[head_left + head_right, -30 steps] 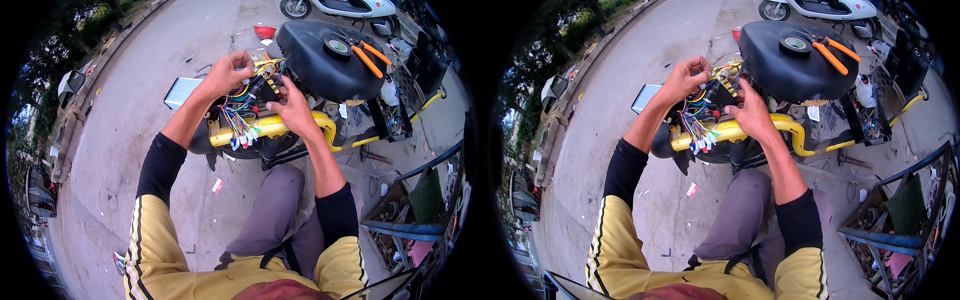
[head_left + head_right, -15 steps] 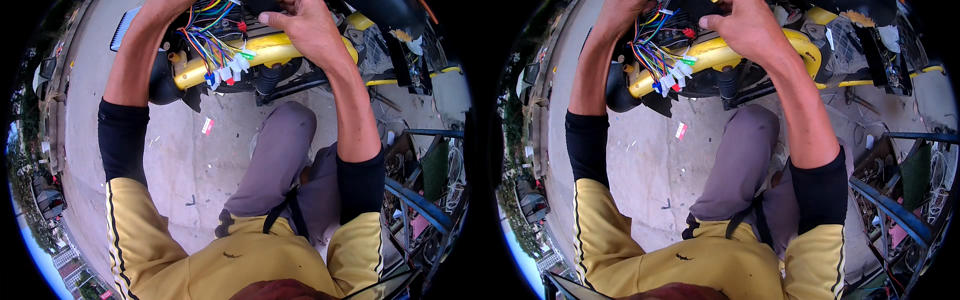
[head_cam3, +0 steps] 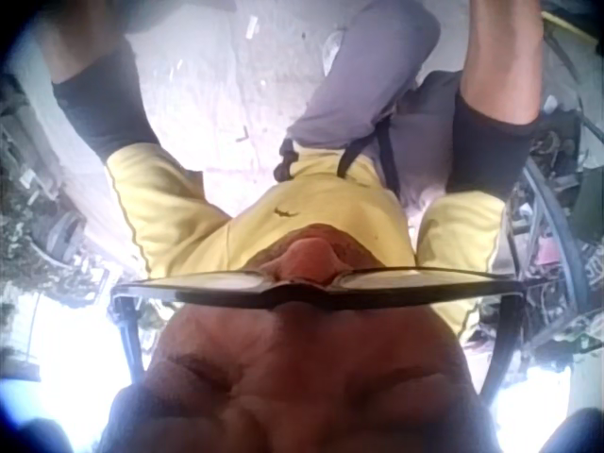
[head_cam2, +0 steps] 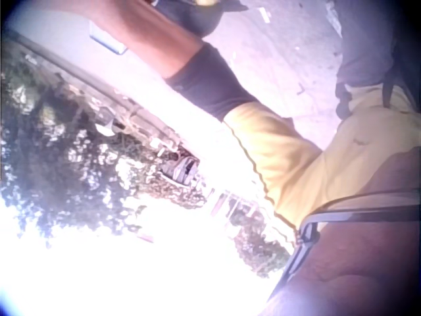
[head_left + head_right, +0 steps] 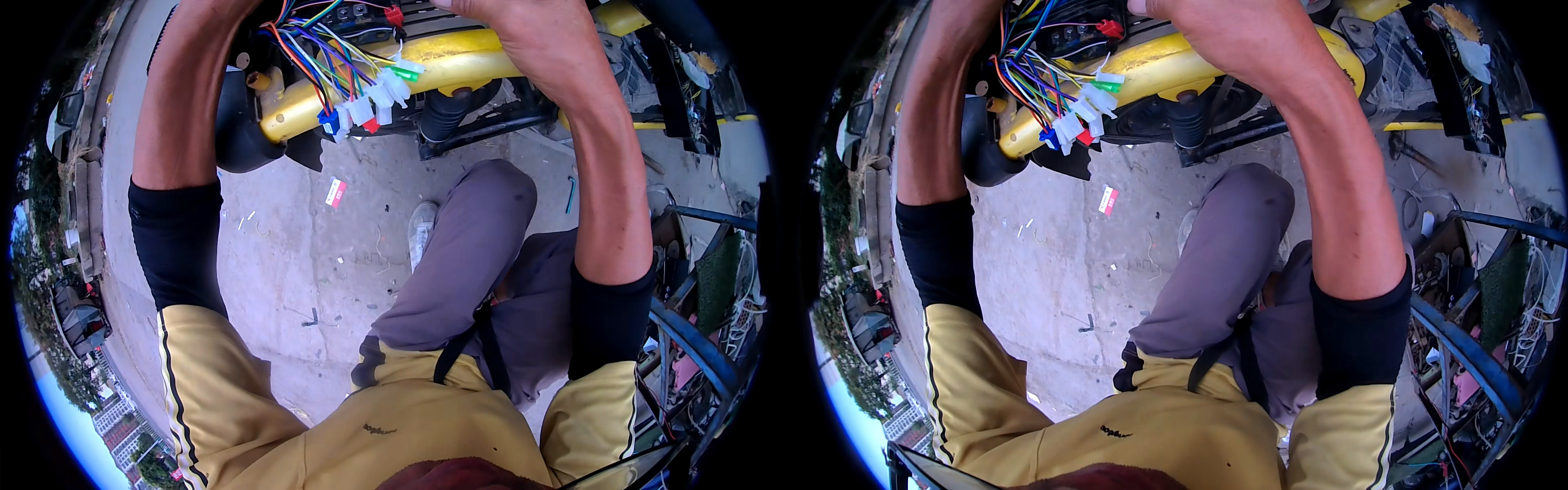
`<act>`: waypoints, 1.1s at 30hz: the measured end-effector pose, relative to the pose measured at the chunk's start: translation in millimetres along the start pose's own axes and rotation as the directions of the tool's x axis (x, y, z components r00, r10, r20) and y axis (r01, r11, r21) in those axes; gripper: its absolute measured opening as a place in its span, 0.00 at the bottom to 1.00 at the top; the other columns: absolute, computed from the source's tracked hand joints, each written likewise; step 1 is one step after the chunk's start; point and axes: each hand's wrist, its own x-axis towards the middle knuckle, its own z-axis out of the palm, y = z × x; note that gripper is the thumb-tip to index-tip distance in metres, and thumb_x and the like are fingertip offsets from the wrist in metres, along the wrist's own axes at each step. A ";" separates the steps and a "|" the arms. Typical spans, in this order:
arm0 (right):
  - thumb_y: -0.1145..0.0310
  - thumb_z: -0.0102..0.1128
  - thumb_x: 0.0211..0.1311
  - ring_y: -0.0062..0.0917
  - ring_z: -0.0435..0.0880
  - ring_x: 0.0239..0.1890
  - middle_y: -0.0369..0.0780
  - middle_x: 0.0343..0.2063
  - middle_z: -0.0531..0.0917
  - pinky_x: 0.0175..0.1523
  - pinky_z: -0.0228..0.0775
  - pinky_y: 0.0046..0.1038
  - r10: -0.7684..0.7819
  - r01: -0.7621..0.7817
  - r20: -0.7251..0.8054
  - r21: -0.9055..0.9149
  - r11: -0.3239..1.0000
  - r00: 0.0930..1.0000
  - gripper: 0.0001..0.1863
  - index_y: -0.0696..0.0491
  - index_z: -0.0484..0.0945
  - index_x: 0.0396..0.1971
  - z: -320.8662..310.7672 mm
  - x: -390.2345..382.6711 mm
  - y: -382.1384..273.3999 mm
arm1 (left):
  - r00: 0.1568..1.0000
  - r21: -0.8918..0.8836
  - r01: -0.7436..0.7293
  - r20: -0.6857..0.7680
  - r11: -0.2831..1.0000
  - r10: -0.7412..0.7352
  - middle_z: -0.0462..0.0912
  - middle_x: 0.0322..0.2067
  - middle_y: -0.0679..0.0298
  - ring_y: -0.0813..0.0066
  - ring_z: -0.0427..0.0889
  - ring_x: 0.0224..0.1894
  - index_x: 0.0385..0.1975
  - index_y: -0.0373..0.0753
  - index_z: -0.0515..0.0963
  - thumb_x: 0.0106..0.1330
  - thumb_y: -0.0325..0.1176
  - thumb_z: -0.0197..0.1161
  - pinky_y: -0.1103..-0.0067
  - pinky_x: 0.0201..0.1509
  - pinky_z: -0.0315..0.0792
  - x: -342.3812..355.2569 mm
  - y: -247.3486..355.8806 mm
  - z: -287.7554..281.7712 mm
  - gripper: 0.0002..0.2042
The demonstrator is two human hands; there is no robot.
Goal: The person works on the exposed wiring harness of a yellow scooter, separating and connecting individual wires to a terminal block. They repeatedly adjust wire positions and secure connections by hand while seated on the scooter seat.
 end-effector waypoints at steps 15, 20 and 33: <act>0.90 0.60 0.61 0.24 0.84 0.50 0.44 0.50 0.86 0.58 0.78 0.26 -0.032 0.024 -0.044 -0.165 0.986 0.999 0.35 0.61 0.67 0.70 13.0 -13.1 -16.3 | 0.994 0.064 -0.105 0.023 0.992 0.104 0.80 0.26 0.74 0.93 0.67 0.20 0.36 0.39 0.78 0.76 0.29 0.65 0.90 0.21 0.59 -5.1 -1.4 2.6 0.05; 0.89 0.60 0.62 0.25 0.84 0.49 0.44 0.50 0.86 0.57 0.78 0.26 -0.048 0.029 -0.080 -0.224 0.974 0.996 0.34 0.61 0.67 0.70 17.5 -15.0 -17.7 | 0.995 0.076 -0.092 0.041 0.993 0.089 0.80 0.26 0.74 0.93 0.68 0.20 0.37 0.38 0.78 0.76 0.29 0.64 0.90 0.21 0.59 -6.4 3.4 2.9 0.05; 0.90 0.61 0.61 0.25 0.84 0.50 0.43 0.51 0.85 0.58 0.78 0.27 -0.061 0.034 -0.088 -0.275 0.961 0.994 0.35 0.61 0.67 0.70 19.7 -14.9 -18.8 | 1.000 0.058 0.015 0.014 0.998 -0.016 0.80 0.25 0.74 0.93 0.68 0.20 0.36 0.38 0.78 0.76 0.30 0.64 0.90 0.22 0.60 -1.9 5.4 3.1 0.05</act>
